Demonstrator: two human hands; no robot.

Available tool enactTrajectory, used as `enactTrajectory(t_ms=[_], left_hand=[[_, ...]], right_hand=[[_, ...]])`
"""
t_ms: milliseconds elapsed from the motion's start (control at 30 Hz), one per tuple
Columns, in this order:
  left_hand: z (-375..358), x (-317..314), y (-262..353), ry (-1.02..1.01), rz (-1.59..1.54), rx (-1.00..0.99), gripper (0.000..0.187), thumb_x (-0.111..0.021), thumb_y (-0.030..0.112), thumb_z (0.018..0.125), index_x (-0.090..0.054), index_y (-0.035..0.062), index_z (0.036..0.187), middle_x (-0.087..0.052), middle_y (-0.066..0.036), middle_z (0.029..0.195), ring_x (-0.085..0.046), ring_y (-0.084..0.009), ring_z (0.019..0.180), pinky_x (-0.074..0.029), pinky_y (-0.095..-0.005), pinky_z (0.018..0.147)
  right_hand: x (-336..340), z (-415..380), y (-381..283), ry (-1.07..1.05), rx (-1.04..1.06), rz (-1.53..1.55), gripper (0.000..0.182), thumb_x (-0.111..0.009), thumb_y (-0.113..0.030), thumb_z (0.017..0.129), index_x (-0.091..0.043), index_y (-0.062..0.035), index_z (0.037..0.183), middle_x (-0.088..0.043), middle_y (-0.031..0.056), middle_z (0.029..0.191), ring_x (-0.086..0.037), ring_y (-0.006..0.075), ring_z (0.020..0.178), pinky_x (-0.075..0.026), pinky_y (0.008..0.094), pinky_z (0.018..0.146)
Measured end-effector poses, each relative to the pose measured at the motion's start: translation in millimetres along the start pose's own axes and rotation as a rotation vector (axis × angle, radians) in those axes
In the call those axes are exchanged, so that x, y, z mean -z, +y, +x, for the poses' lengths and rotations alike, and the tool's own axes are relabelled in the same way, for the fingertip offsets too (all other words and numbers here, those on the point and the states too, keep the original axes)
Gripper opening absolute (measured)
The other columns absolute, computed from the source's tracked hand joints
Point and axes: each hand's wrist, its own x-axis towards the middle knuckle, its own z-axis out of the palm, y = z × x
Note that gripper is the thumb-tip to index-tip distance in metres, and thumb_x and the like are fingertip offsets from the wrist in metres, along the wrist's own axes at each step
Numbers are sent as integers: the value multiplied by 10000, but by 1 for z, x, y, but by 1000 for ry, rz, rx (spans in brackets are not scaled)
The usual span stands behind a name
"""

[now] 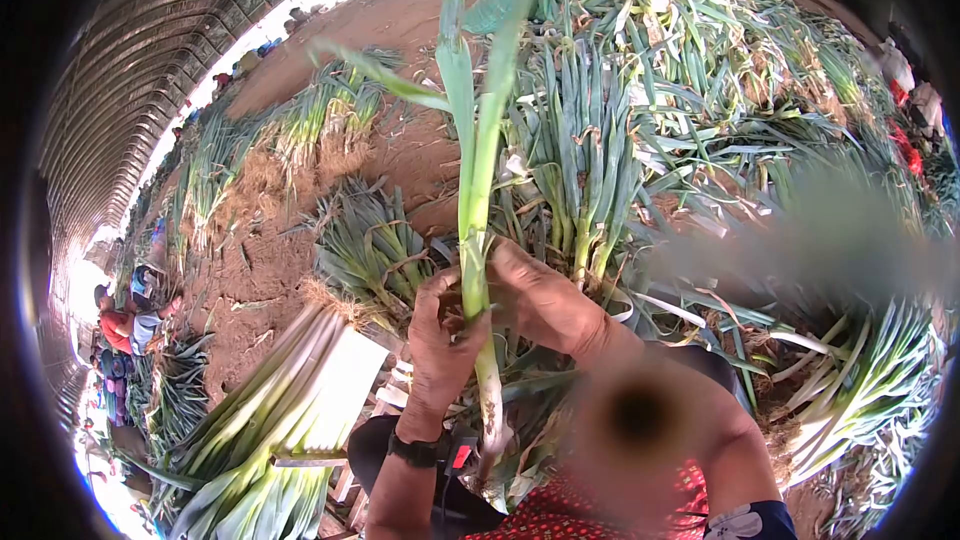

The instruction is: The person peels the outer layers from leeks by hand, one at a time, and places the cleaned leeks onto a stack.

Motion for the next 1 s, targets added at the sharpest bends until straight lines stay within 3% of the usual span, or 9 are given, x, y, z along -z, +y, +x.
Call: enactTrajectory(t_ms=[100, 200, 467, 667, 733, 867, 933, 967, 1000], left_hand=[[-7, -4, -12, -29, -133, -80, 356, -671, -53, 861, -510, 20, 1171, -593, -43, 1072, -608, -99, 937, -520, -229, 739], [-9, -6, -8, -75, -255, 56, 372, -714, -29, 828, -505, -3, 1135, -614, -79, 1038, -623, -115, 900, -543, -268, 721], [-9, -10, -5, -117, -350, -48, 320, -723, -9, 827, -532, 14, 1083, -639, -44, 955, -562, -51, 815, -497, -227, 674], [-22, -1, 13, -115, -61, 9, 292, -764, 8, 788, -562, 28, 997, -650, -65, 888, -586, -98, 733, -495, -252, 630], [-27, 1, 13, -90, -30, -373, 301, -770, -37, 753, -555, 51, 945, -651, -68, 877, -612, -146, 729, -502, -267, 652], [-27, 16, 10, -86, -105, -385, 336, -751, -90, 735, -531, 65, 936, -601, -74, 908, -609, -207, 868, -503, -316, 789], [-29, 28, 1, -118, -185, -341, 345, -738, -109, 731, -522, 60, 940, -562, -72, 949, -591, -193, 892, -494, -315, 806], [-31, 37, -4, -149, -255, -96, 344, -720, -129, 731, -531, 56, 950, -547, -68, 967, -580, -174, 891, -494, -312, 802], [-28, 47, -8, -120, -104, -122, 321, -712, -105, 745, -537, 36, 975, -544, -79, 970, -571, -158, 888, -489, -287, 797]], right_hand=[[1, 4, 5, 92, 71, 65, 462, -733, -167, 881, -528, -57, 1281, -631, 31, 1159, -606, 158, 1031, -498, 332, 913], [-7, 1, 10, 154, 180, -61, 432, -733, -186, 884, -554, -33, 1246, -640, 51, 1132, -613, 153, 1005, -514, 327, 882], [-6, -7, 10, 185, 188, -75, 421, -734, -199, 886, -569, -18, 1228, -649, 64, 1115, -626, 150, 979, -528, 310, 851], [4, -10, -7, 348, 168, -166, 301, -720, -208, 897, -575, -35, 1095, -612, 37, 891, -595, 140, 750, -514, 292, 636], [19, -3, -26, 452, 305, -133, 270, -714, -211, 902, -562, -52, 1060, -592, 31, 839, -583, 143, 706, -503, 282, 612], [31, -19, -61, 407, 439, -57, 313, -753, -252, 871, -538, -79, 1019, -552, 15, 774, -528, 113, 610, -451, 261, 514], [40, -26, -76, 450, 512, -54, 370, -783, -343, 833, -524, -121, 974, -481, -22, 680, -468, 101, 549, -412, 261, 499], [50, -30, -86, 411, 526, -8, 387, -777, -381, 830, -523, -128, 975, -450, -38, 665, -440, 96, 539, -394, 263, 502], [59, -35, -96, 369, 539, 38, 406, -771, -419, 828, -522, -135, 976, -418, -55, 650, -413, 90, 529, -376, 264, 505]])
